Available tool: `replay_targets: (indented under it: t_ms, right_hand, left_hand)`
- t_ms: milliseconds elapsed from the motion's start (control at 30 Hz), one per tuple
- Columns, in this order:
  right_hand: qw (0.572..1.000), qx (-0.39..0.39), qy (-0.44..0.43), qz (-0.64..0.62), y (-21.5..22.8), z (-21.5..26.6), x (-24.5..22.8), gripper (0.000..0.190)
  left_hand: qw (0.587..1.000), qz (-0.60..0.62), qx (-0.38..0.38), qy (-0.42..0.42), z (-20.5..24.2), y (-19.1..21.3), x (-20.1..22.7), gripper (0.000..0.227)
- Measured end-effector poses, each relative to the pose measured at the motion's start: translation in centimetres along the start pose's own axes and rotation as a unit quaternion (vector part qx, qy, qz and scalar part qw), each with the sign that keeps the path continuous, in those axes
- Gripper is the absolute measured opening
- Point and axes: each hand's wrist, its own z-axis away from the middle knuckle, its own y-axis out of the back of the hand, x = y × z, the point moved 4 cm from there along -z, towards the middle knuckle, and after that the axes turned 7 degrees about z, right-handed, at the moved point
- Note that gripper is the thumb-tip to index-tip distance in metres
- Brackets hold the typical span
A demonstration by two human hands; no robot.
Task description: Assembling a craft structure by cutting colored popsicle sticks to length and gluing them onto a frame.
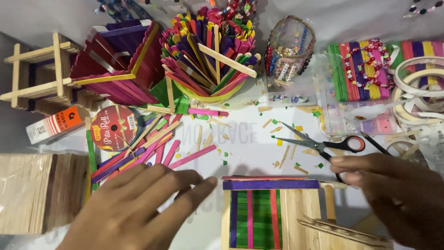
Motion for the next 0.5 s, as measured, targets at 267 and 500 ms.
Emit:
replay_targets:
  t_ms: [267, 500]
  right_hand:
    - [0.970, 0.062, -0.230, -0.054, -0.8, 4.4, 6.7, 0.034]
    - [0.970, 0.130, -0.179, -0.104, -0.6, 1.7, 5.5, 0.027]
  left_hand:
    - [0.996, 0.016, 0.073, 0.039, -0.4, 0.0, -2.6, 0.013]
    - [0.984, -0.040, 0.173, 0.019, -8.2, -3.6, -8.0, 0.013]
